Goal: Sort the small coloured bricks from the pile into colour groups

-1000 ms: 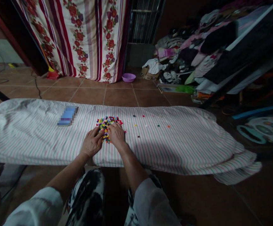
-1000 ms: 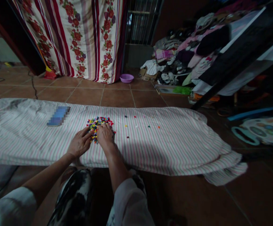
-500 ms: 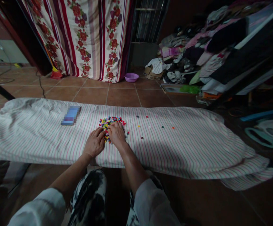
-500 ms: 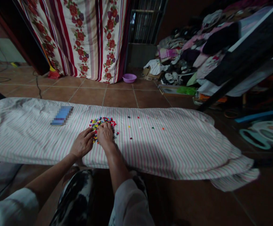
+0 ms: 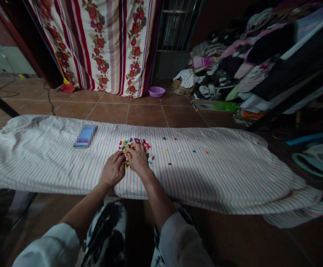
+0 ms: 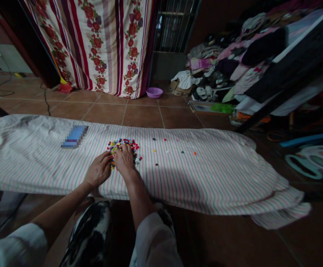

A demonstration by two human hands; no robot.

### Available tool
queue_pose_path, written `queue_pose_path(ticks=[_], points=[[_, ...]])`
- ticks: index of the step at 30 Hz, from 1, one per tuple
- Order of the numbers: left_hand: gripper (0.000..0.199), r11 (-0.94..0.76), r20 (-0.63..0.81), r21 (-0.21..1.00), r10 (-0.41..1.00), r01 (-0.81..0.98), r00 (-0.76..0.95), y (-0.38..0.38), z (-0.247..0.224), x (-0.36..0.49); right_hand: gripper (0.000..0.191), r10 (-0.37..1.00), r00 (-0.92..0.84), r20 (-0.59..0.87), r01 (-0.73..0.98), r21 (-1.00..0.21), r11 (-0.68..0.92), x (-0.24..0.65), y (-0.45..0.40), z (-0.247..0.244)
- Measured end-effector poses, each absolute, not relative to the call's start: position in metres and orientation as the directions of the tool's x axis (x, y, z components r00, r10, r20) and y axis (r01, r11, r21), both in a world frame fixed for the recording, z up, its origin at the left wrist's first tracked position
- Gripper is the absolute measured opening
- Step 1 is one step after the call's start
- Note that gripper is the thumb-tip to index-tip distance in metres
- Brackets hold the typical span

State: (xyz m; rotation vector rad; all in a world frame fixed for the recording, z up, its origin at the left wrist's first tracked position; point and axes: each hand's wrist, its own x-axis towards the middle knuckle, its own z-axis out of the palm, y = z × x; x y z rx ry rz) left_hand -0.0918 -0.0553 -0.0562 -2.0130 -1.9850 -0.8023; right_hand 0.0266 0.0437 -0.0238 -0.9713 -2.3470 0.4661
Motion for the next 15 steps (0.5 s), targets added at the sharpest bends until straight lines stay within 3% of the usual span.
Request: queue_pose_path(ticks=[15], points=[[0.033,-0.066,0.494,0.225,0.868,0.972,-0.055,-0.055,-0.054,-0.092,0.027,0.759,-0.603,0.244,0.616,-0.462,0.638,0.013,0.037,-0.02]])
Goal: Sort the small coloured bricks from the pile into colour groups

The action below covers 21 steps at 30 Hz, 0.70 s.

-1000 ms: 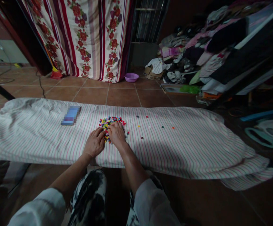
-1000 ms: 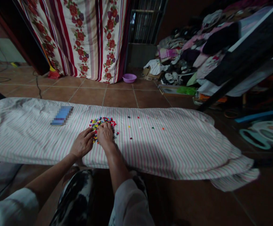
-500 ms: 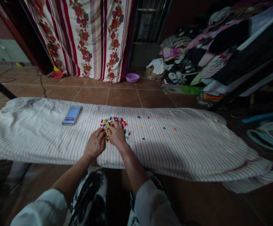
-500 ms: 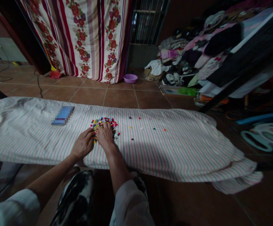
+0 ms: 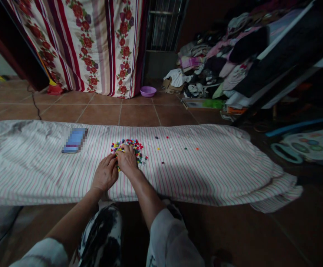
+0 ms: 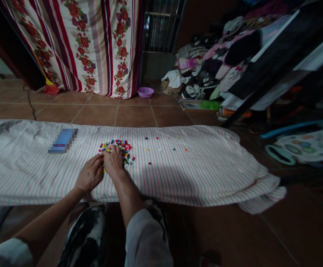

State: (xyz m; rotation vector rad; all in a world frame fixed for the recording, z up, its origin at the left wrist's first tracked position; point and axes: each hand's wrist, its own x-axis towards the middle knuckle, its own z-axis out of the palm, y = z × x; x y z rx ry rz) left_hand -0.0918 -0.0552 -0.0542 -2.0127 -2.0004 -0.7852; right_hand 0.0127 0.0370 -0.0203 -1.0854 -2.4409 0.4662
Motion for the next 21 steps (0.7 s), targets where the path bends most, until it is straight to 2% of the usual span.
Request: queue_pose_path(ticks=[16,21], points=[[0.031,-0.119,0.537,0.228,0.843,0.966,-0.023,-0.0545,-0.0621,-0.0969,0.023,0.738,-0.601,0.307,0.602,-0.433,0.671,0.0079,0.04,-0.0259],[0.032,-0.087,0.533,0.252,0.843,0.964,-0.064,-0.0552,-0.0586,-0.0941,0.02,0.74,-0.605,0.294,0.584,-0.466,0.664,0.0088,0.0415,-0.0266]])
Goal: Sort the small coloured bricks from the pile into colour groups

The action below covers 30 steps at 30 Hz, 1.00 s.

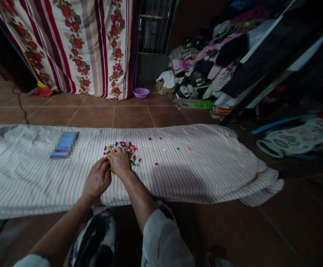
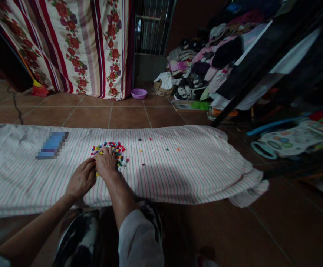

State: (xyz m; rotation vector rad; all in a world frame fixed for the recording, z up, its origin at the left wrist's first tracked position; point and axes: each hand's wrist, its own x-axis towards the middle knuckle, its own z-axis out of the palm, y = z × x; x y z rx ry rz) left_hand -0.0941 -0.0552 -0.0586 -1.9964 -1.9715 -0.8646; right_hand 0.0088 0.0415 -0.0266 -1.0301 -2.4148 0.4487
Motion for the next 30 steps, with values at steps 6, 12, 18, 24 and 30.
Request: queue_pose_path(ticks=[6,12,18,24,30], points=[[0.03,-0.072,0.521,0.265,0.85,0.962,-0.08,-0.0558,-0.0556,-0.0904,0.024,0.752,-0.594,0.284,0.577,-0.501,0.645,0.01,0.046,-0.0289],[0.03,-0.073,0.518,0.304,0.85,0.95,-0.101,-0.0551,-0.0565,-0.0895,0.029,0.724,-0.623,0.298,0.554,-0.486,0.676,0.009,0.0423,-0.0285],[0.03,-0.065,0.526,0.298,0.844,0.952,-0.107,-0.0546,-0.0577,-0.0897,0.028,0.704,-0.641,0.306,0.545,-0.463,0.699,0.0063,0.0429,-0.0313],[0.03,-0.067,0.528,0.283,0.844,0.957,-0.097,-0.0548,-0.0564,-0.0887,0.023,0.728,-0.621,0.289,0.564,-0.48,0.672,0.0058,0.0425,-0.0245],[0.028,-0.087,0.53,0.282,0.844,0.955,-0.08,-0.0551,-0.0579,-0.0894,0.02,0.708,-0.621,0.336,0.531,-0.484,0.696,0.0054,0.0408,-0.025]])
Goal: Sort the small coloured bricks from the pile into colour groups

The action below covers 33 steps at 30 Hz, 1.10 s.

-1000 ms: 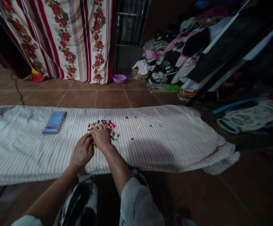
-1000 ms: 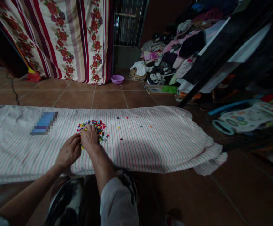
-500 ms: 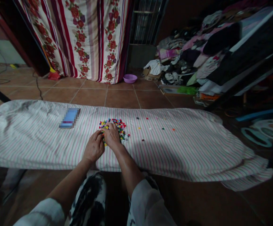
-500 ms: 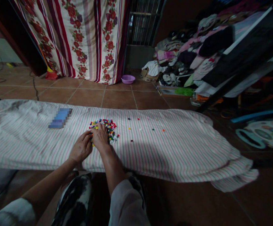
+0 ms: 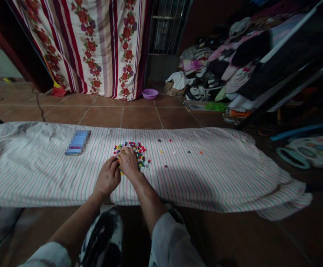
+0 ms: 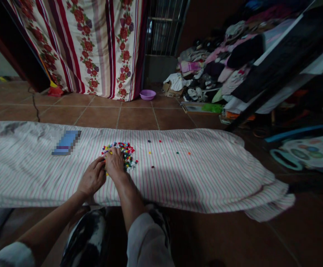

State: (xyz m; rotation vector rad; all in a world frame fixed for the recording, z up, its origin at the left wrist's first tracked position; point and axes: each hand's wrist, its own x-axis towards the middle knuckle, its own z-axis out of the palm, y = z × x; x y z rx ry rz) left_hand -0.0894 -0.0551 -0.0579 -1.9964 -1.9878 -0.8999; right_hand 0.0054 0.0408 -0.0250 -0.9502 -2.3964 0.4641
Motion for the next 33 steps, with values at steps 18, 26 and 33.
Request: queue_pose_path(ticks=[18,26,33], points=[[0.019,-0.196,0.586,0.014,0.796,0.98,0.151,-0.056,-0.063,-0.099,0.02,0.705,-0.67,0.233,0.509,-0.546,0.665,0.042,0.038,-0.001],[0.019,-0.209,0.601,-0.066,0.772,0.976,0.206,-0.057,-0.061,-0.1,0.018,0.711,-0.66,0.243,0.496,-0.57,0.655,0.089,0.037,0.019],[0.018,-0.209,0.633,-0.117,0.737,0.971,0.235,-0.056,-0.057,-0.1,0.021,0.804,-0.527,0.273,0.503,-0.663,0.555,0.151,0.067,0.01]])
